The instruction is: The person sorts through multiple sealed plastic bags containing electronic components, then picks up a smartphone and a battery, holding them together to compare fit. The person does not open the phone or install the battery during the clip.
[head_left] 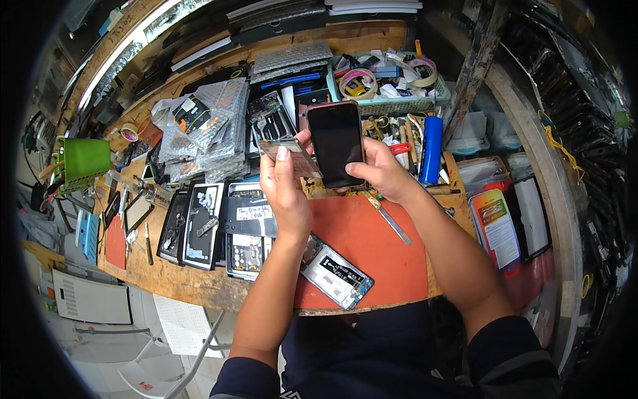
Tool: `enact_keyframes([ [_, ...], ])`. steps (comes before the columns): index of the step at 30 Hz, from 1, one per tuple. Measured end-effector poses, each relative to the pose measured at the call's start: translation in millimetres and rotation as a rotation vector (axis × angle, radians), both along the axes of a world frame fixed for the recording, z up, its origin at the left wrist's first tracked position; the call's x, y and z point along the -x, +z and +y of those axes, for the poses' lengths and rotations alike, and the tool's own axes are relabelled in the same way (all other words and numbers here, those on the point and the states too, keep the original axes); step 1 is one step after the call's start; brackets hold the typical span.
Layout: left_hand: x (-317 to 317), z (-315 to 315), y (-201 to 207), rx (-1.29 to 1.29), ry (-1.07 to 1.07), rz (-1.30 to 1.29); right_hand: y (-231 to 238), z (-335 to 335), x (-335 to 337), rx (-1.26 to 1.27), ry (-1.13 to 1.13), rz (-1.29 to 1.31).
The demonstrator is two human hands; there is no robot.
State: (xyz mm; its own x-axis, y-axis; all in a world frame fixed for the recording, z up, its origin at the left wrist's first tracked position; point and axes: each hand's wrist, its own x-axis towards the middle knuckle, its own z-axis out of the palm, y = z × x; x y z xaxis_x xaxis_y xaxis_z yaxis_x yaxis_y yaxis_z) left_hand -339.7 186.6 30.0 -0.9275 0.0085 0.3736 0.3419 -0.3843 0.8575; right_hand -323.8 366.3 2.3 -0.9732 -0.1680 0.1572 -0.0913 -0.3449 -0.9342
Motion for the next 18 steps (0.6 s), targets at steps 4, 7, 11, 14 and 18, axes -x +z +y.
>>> enact_keyframes([
  [4, -1.0, 0.1, 0.7, -0.005, -0.008, 0.004, -3.3, 0.8, 0.3, -0.016, -0.002, 0.004],
  [7, 0.0, -0.7, -0.8, -0.012, -0.007, 0.003, -0.5, -0.1, -1.4, -0.035, -0.005, 0.008],
  [11, -0.3, -1.0, -0.4, 0.001, -0.002, -0.007, -2.1, -1.6, 0.6, -0.017, -0.012, -0.001],
  [14, -0.1, -0.2, -0.5, -0.001, -0.001, 0.005, -5.5, -0.8, 0.9, 0.01, 0.01, 0.008],
  [18, -1.1, 0.2, 0.5, -0.013, -0.013, -0.004, -4.2, -0.8, 0.6, -0.008, -0.01, 0.003],
])
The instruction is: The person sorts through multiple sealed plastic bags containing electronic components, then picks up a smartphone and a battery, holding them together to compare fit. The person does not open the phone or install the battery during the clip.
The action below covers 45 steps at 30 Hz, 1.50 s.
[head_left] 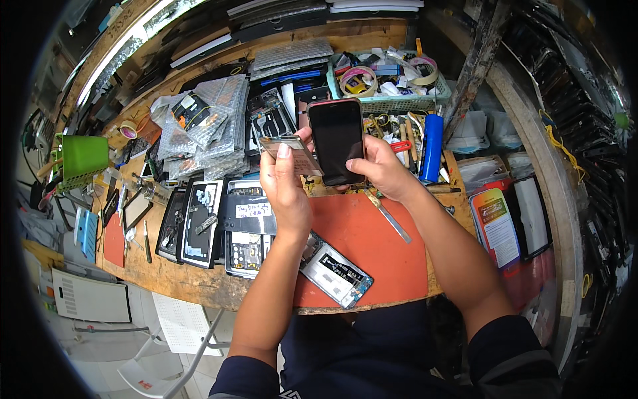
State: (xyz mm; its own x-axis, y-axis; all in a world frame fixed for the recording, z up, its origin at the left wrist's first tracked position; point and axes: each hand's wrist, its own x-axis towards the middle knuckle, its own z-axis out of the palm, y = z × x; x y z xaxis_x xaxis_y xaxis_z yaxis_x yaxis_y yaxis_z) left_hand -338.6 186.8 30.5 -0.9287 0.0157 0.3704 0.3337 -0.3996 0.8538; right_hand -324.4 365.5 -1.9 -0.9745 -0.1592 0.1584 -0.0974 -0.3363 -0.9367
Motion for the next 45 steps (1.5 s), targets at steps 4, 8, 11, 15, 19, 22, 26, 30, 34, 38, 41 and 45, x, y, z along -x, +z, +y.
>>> enact_keyframes([
  [4, 0, -1, 0, 0.01, -0.001, 0.008, 4, -1, 0, 0.09, 0.025, -0.08],
  [8, 0, -1, 1, 0.012, 0.008, 0.001, 4, 0, 2, 0.067, 0.05, -0.068],
  [11, -1, -1, 2, 0.015, 0.01, 0.002, 2, -1, 1, 0.069, 0.043, -0.062],
  [15, -2, 1, 2, 0.007, 0.001, -0.002, 3, 1, 0, 0.113, 0.056, -0.039],
  [19, -1, -1, 1, 0.01, 0.007, 0.006, 5, -1, 0, 0.119, 0.054, -0.031],
  [22, -1, -2, 0, -0.011, -0.006, 0.0, 8, 1, -2, 0.111, 0.089, -0.077],
  [26, 0, 0, 0, -0.008, -0.008, 0.003, -2, -2, 2, 0.082, 0.001, -0.053],
  [30, -1, 1, 1, 0.017, 0.01, 0.001, -2, 0, 1, 0.012, -0.024, -0.033],
  [34, -1, -1, 1, -0.043, -0.034, -0.004, -2, 0, 2, -0.019, -0.021, 0.001],
  [38, 0, -3, -1, -0.033, -0.023, 0.011, 3, 0, 1, 0.106, 0.061, -0.059],
  [41, -1, -1, 0, -0.045, -0.036, 0.014, 5, 1, 0, 0.108, 0.068, -0.063],
  [45, -2, 0, 2, -0.057, -0.041, 0.005, 7, -1, -2, 0.109, 0.039, -0.041],
])
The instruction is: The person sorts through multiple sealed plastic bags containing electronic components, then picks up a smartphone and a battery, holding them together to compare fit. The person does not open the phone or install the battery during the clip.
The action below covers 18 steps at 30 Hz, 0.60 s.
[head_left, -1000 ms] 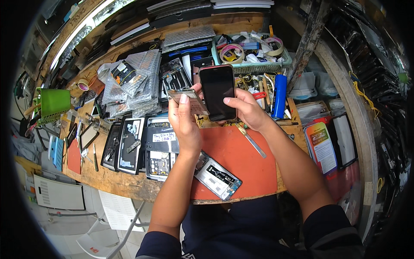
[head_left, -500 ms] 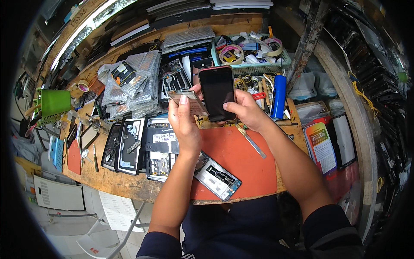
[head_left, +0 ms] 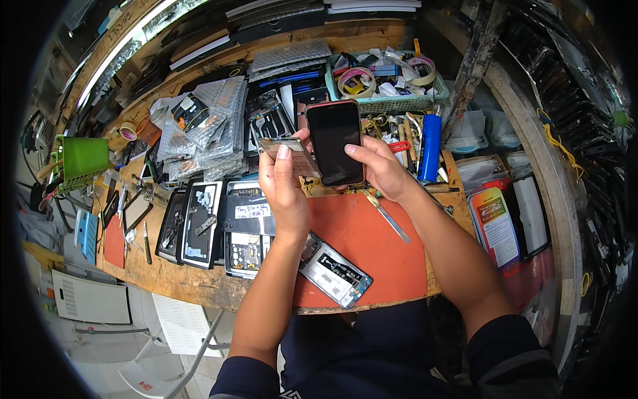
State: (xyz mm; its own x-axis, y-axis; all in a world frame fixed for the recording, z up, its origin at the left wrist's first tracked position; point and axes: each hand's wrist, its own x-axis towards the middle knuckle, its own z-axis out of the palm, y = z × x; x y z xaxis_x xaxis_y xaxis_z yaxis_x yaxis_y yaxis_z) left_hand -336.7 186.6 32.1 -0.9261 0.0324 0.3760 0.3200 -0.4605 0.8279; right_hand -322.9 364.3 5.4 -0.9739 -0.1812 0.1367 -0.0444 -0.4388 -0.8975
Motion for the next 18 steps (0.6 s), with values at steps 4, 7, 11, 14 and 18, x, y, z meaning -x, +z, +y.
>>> enact_keyframes([
  [4, 2.1, -1.4, -2.5, 0.027, 0.02, -0.002, -0.1, 1.2, -0.5, 0.029, 0.037, -0.006],
  [7, 2.8, -1.0, -1.5, 0.069, 0.057, 0.002, -0.2, -1.5, 0.8, 0.06, 0.025, -0.012],
  [11, 3.3, -0.9, -2.2, 0.078, 0.058, 0.008, -1.3, 0.2, 3.1, 0.087, 0.048, -0.035],
  [14, 0.9, -0.4, 0.0, 0.087, 0.059, -0.001, -2.5, 0.7, 3.7, 0.085, 0.057, -0.018],
  [18, 0.8, -0.2, 1.7, 0.082, 0.052, -0.003, -1.8, -1.1, 3.2, 0.12, 0.04, -0.017],
])
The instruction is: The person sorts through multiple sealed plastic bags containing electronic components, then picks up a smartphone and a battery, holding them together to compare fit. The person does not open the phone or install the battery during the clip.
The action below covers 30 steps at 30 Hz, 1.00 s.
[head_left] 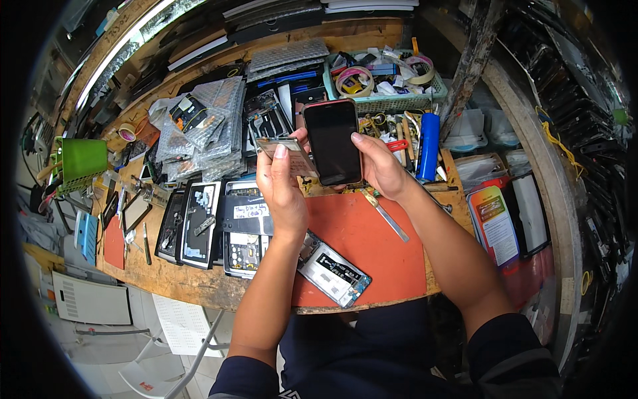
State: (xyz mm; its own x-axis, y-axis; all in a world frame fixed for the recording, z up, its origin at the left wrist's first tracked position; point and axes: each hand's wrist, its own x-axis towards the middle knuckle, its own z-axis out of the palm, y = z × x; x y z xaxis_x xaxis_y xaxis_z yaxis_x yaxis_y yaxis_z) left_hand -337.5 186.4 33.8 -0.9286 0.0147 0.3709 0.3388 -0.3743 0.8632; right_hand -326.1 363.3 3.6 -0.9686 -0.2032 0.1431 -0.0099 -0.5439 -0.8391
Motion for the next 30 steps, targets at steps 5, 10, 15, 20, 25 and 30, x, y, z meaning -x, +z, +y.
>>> enact_keyframes([
  [5, 1.6, -0.6, -1.4, -0.011, 0.007, -0.007, 1.9, 0.1, 0.7, -0.018, 0.014, 0.015],
  [10, 2.0, -0.4, -2.0, 0.0, 0.002, 0.009, -0.5, -0.3, -0.7, -0.1, -0.036, 0.012],
  [15, 1.7, -0.6, -3.4, -0.002, 0.008, 0.004, -7.7, 1.4, 1.5, -0.202, -0.079, 0.005],
  [20, 1.3, -1.1, -2.4, -0.008, 0.006, -0.004, -5.6, -0.1, -1.2, -0.278, -0.117, 0.041],
  [25, 0.2, -1.0, -0.7, -0.043, -0.028, -0.003, -4.4, 2.2, -1.1, -0.211, -0.071, 0.023],
  [30, 1.1, -0.9, -1.8, -0.01, -0.001, 0.005, 2.3, 2.3, -3.4, -0.141, -0.019, -0.029],
])
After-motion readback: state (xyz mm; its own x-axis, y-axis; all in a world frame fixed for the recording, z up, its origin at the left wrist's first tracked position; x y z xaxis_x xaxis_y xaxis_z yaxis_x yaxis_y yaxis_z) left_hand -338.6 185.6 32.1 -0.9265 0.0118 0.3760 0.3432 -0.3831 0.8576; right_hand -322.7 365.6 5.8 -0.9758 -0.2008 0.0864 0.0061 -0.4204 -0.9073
